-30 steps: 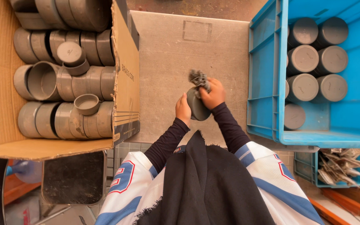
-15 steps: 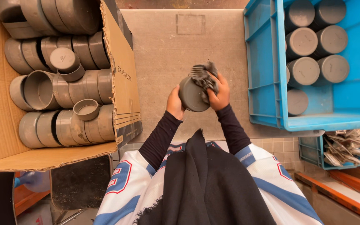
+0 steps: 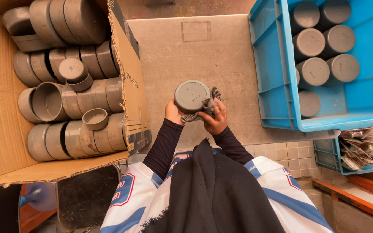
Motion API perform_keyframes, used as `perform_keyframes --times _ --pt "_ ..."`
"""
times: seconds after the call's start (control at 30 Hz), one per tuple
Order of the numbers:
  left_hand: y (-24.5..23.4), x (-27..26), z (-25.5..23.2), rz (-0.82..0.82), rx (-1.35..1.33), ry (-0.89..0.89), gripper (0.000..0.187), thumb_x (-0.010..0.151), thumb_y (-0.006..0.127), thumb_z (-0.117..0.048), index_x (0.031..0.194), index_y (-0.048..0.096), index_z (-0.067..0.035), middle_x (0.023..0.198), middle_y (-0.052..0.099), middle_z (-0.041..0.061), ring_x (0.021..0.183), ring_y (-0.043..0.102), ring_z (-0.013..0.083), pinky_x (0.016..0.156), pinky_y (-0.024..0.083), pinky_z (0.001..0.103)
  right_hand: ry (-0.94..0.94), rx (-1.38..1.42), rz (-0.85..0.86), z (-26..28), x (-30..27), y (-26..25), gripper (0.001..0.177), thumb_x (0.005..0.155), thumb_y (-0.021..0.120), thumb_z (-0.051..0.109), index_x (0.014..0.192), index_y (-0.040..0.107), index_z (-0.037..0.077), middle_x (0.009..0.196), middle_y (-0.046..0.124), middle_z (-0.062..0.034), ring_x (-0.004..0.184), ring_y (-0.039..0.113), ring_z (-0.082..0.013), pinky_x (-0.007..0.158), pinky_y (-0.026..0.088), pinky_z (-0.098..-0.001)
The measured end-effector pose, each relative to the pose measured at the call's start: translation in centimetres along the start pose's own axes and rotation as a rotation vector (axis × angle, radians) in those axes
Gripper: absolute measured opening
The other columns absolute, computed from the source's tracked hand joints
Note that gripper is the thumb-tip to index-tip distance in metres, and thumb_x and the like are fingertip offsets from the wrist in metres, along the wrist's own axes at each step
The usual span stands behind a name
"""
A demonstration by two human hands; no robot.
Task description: The person picks up PVC pipe caps from a box and a crate, wipes the inside and outside surfaces with a cloth, and places them back into the crate.
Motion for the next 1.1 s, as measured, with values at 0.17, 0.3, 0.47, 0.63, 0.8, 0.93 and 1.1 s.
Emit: perform_keyframes --times 0.17,0.3,0.47,0.63,0.8,0.93,1.1 --pt "-0.1 0.1 1.1 0.037 0.064 -0.040 0.026 0.085 0.057 -0.017 0.105 0.063 -0.002 0.097 0.063 0.012 0.094 0.064 0.0228 0.081 0.053 0.039 0.597 0.226 0.129 -2.8 -0.5 0.7 0.039 0.082 0.067 0.008 0.117 0.051 0.014 0.121 0.053 -0.0147 0.113 0.057 -0.0396 0.094 0.048 -0.0497" --pt "-0.5 -0.5 1.5 0.007 0.152 -0.022 0.018 0.082 0.060 -0.015 0.093 0.064 -0.002 0.081 0.055 0.008 0.077 0.063 0.0197 0.070 0.054 0.034 1.060 0.436 0.497 -3.9 -0.3 0.7 0.032 0.087 0.068 0.008 0.115 0.053 0.009 0.115 0.058 -0.0125 0.116 0.057 -0.0346 0.101 0.044 -0.0470" --pt "-0.2 -0.5 0.1 -0.003 0.372 0.150 0.020 0.089 0.057 -0.021 0.091 0.063 -0.002 0.079 0.055 0.007 0.075 0.062 0.0173 0.064 0.053 0.028 0.910 0.208 0.974 -5.3 -0.3 1.6 0.053 0.084 0.070 0.024 0.132 0.052 0.009 0.129 0.056 -0.0156 0.125 0.051 -0.0358 0.106 0.039 -0.0529" --pt "0.0 -0.9 0.2 0.004 0.331 0.260 0.017 0.092 0.060 -0.016 0.085 0.066 -0.002 0.074 0.058 0.009 0.069 0.063 0.0169 0.058 0.052 0.025 0.840 0.043 1.349 -8.7 -1.5 0.4 0.109 0.064 0.084 0.043 0.154 0.027 0.022 0.146 0.036 -0.0203 0.133 0.042 -0.0414 0.108 0.039 -0.0510" --pt "2.1 -0.6 3.0 0.107 0.163 0.168 0.030 0.097 0.056 -0.025 0.116 0.064 -0.005 0.103 0.068 0.015 0.094 0.067 0.0215 0.076 0.057 0.030 0.601 0.795 0.715 -7.3 1.3 -2.1 0.146 0.042 0.096 0.051 0.155 0.014 0.005 0.151 0.030 -0.0272 0.140 0.026 -0.0438 0.116 0.019 -0.0530" --pt "4.9 -2.5 4.2 0.289 0.314 0.405 0.047 0.106 0.035 -0.037 0.141 0.041 -0.006 0.129 0.057 0.021 0.115 0.057 0.0226 0.090 0.054 0.032 0.585 0.705 0.544 -9.1 2.9 -4.8 0.136 0.044 0.099 0.040 0.151 0.025 0.003 0.147 0.039 -0.0221 0.137 0.036 -0.0365 0.115 0.026 -0.0463" --pt "10.8 -4.8 6.4 0.864 1.122 1.073 0.150 0.035 0.090 -0.066 0.152 0.020 -0.004 0.152 0.033 0.020 0.143 0.025 0.0374 0.120 0.014 0.047 0.641 0.800 0.376 -12.8 3.9 -9.3 0.133 0.037 0.102 0.035 0.146 0.032 0.002 0.143 0.044 -0.0211 0.135 0.042 -0.0316 0.115 0.028 -0.0420"
Point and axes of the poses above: each hand's wrist, its own x-axis towards the middle knuckle, its own y-axis out of the palm, z = x × y, the point moved 4 cm from there along x, towards the middle knuckle
